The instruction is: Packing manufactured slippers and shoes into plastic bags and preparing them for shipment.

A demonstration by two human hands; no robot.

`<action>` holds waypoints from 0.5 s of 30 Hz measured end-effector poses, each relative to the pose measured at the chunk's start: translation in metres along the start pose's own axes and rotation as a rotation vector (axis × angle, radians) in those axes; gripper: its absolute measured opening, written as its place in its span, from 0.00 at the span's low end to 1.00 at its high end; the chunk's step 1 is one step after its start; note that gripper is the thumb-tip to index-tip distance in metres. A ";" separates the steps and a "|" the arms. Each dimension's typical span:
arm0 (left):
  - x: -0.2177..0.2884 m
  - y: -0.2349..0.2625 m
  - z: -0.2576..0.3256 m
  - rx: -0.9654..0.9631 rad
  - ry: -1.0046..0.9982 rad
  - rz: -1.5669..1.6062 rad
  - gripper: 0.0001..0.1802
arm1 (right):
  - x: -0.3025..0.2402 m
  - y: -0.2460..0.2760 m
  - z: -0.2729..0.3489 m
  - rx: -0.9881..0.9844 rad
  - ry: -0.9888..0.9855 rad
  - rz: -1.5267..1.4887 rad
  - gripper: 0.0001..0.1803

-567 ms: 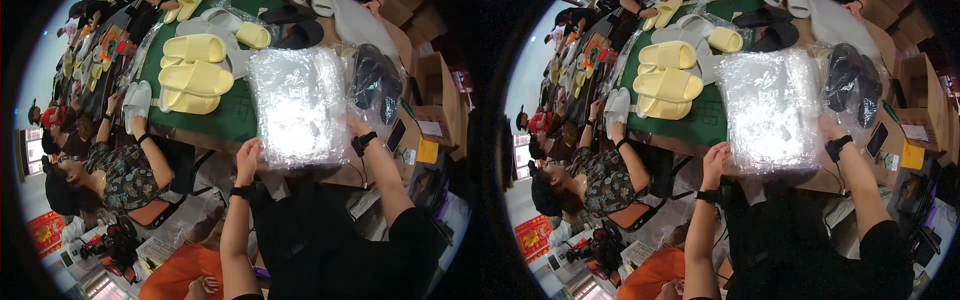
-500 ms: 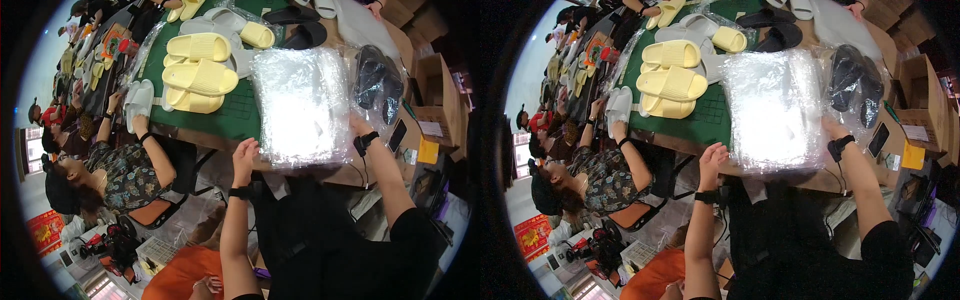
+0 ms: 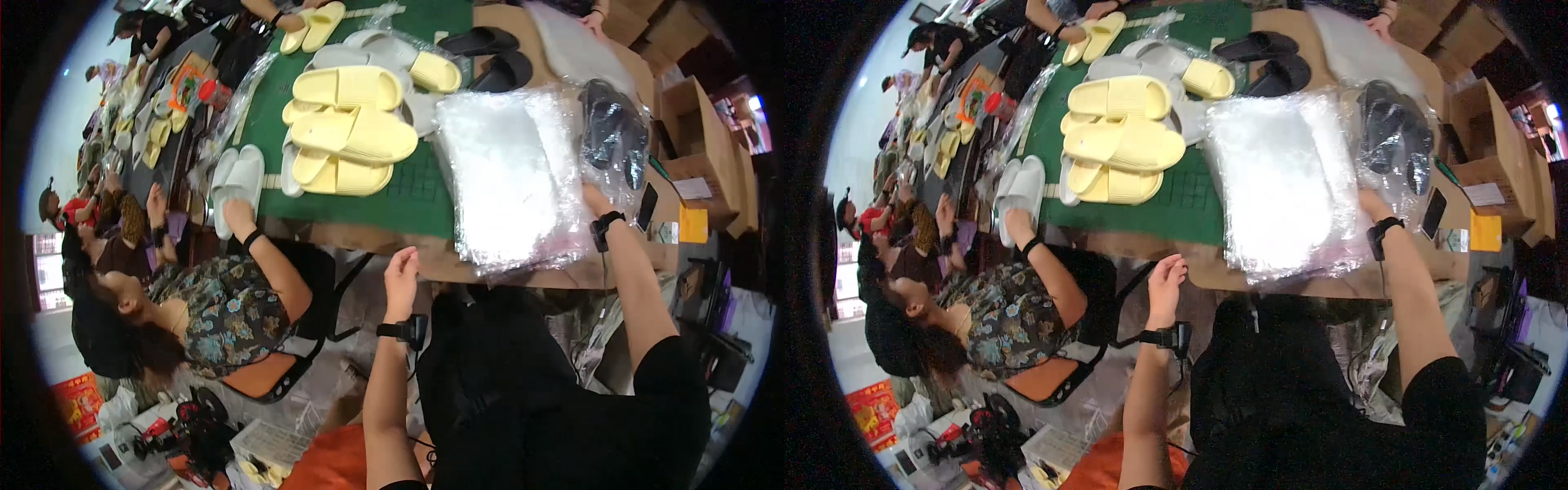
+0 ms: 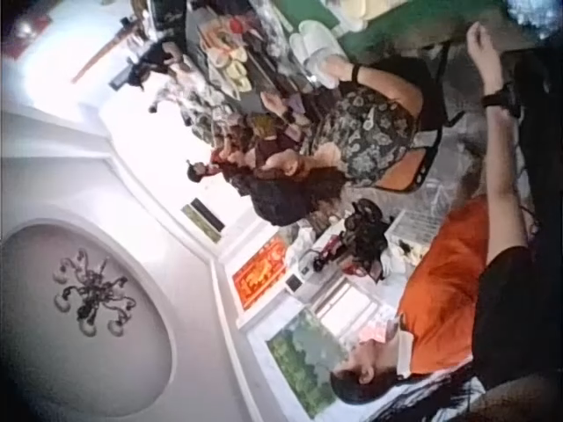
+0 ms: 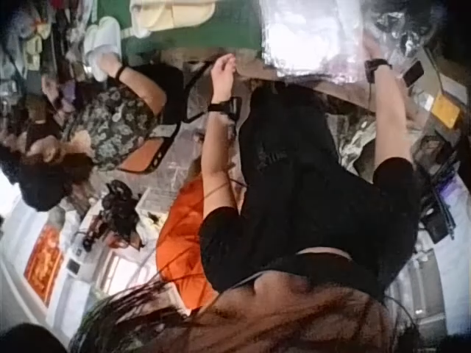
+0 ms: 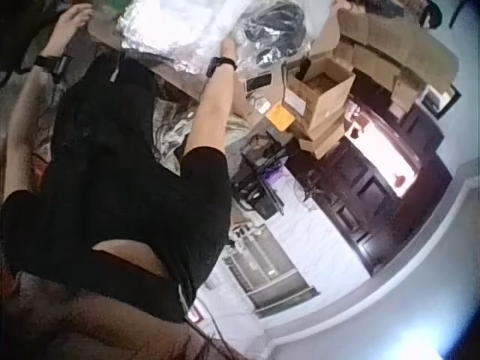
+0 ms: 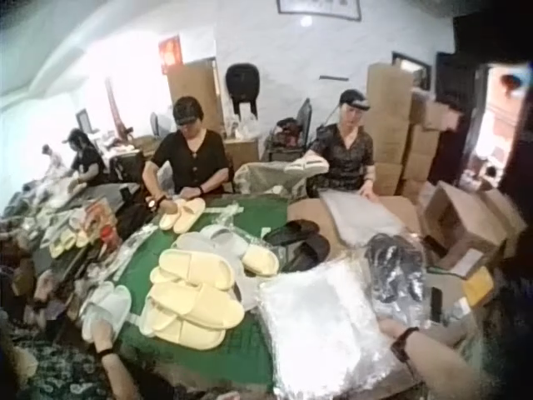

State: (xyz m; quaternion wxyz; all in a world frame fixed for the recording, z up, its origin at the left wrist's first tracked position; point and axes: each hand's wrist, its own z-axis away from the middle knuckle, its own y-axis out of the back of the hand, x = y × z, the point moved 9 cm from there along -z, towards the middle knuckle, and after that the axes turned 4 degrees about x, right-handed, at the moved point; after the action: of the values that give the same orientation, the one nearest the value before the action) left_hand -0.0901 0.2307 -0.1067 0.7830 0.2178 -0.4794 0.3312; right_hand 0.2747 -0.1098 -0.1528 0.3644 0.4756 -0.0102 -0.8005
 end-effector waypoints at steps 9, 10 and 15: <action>0.020 -0.106 -0.043 0.036 -0.206 -0.475 0.48 | -0.055 -0.037 0.052 -0.173 0.026 -0.484 0.32; 0.014 -0.124 -0.047 -0.006 -0.125 -0.454 0.51 | -0.043 -0.025 0.054 -0.133 0.038 -0.502 0.32; -0.029 -0.144 -0.063 0.096 -0.056 -0.823 0.54 | -0.063 -0.023 0.061 0.043 0.094 0.392 0.40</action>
State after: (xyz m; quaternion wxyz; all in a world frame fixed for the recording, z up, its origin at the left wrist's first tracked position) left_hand 0.0435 0.1650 -0.1640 0.8258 0.4363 -0.3573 0.0063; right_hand 0.2324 -0.0763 -0.0805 0.5032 0.5091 -0.1025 -0.6907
